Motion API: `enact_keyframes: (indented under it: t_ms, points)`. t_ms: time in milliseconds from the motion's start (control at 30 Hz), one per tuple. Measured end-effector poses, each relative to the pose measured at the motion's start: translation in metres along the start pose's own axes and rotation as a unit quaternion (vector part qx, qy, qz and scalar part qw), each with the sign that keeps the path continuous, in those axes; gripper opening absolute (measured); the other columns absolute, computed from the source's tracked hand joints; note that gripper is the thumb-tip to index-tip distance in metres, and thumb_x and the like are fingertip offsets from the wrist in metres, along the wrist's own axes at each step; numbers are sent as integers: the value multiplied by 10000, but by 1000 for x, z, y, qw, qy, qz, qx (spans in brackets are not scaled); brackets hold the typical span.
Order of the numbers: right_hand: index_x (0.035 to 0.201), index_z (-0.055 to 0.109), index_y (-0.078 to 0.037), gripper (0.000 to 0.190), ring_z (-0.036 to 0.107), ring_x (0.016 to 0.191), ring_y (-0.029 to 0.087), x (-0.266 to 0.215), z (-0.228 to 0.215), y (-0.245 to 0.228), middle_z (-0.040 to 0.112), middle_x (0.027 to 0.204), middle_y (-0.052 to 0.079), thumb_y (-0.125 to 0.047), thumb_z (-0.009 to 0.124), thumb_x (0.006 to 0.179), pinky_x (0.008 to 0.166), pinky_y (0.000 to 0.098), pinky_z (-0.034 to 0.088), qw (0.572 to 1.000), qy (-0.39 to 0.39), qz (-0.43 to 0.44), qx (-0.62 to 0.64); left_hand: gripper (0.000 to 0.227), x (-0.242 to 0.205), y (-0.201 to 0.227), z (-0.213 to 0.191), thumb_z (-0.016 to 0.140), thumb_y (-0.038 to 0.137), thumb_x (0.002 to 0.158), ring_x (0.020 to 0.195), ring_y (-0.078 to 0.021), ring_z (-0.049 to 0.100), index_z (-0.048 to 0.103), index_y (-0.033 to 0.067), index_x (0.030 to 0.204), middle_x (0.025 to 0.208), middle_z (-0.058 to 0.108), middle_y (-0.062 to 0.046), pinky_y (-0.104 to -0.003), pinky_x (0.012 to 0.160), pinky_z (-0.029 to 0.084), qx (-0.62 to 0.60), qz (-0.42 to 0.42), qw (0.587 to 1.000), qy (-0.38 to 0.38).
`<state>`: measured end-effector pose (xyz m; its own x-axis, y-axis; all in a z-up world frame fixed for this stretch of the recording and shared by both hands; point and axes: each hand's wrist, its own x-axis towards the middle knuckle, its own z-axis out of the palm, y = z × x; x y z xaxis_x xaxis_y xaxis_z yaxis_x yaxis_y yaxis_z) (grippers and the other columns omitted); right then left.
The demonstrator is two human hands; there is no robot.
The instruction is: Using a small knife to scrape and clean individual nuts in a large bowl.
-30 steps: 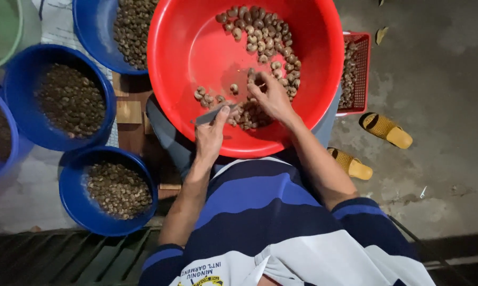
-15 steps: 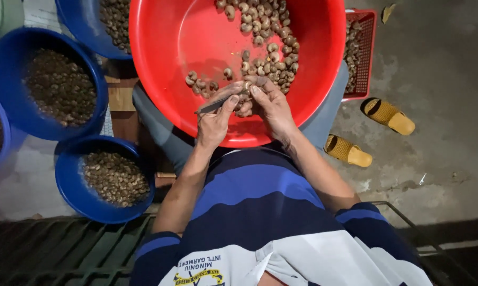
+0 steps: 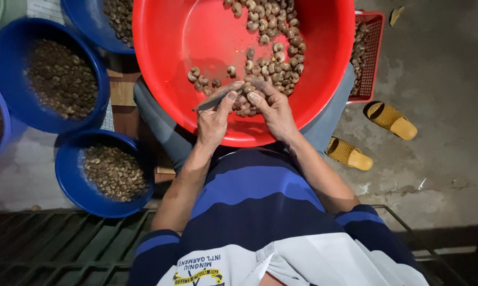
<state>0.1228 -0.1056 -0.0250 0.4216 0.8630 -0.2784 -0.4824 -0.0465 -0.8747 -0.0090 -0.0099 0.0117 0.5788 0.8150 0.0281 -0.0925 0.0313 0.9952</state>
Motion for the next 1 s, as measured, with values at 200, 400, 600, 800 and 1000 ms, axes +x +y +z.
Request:
enact_keyframes:
  t_ms: [200, 400, 600, 800, 1000]
  points:
    - [1416, 542, 33, 371, 748, 874, 201, 1, 3, -4, 700, 966, 141, -136, 555, 1086, 759, 355, 653, 1000, -10, -4, -3, 218, 0, -2, 4, 641, 145, 1064, 1145, -297, 696, 722, -9, 1196, 1170, 731, -213, -474, 969, 581, -8, 22, 1000, -3]
    - [1430, 532, 12, 385, 749, 857, 195, 4, -2, 6, 715, 963, 164, -103, 585, 1066, 725, 320, 644, 1000, -5, -13, -21, 229, 2, -20, -2, 634, 136, 1066, 1165, -339, 684, 727, -50, 1163, 1183, 721, -219, -481, 1024, 534, 51, 51, 997, -11]
    - [1291, 639, -11, 286, 764, 768, 173, 7, -2, 9, 761, 902, 158, -159, 622, 1047, 641, 273, 627, 1000, 21, 1, -7, 223, 4, -8, 4, 642, 127, 1045, 1194, -349, 663, 728, -63, 1126, 1191, 708, -254, -504, 1046, 508, 41, 22, 999, -24]
    - [1162, 702, -1, 234, 761, 698, 185, 10, -10, 11, 753, 798, 147, -151, 721, 984, 580, 276, 625, 997, 60, 33, 32, 247, 2, -14, 1, 636, 158, 1058, 1222, -331, 645, 718, -32, 1193, 1230, 701, -223, -490, 1045, 511, 62, 7, 998, -12]
    - [1086, 701, 0, 212, 772, 718, 216, 8, -3, 3, 742, 834, 146, -165, 749, 963, 605, 342, 656, 993, 81, 63, 65, 194, 2, -18, 3, 651, 95, 1040, 1212, -338, 659, 736, -50, 1136, 1213, 714, -247, -474, 1036, 526, 37, 37, 999, 8]
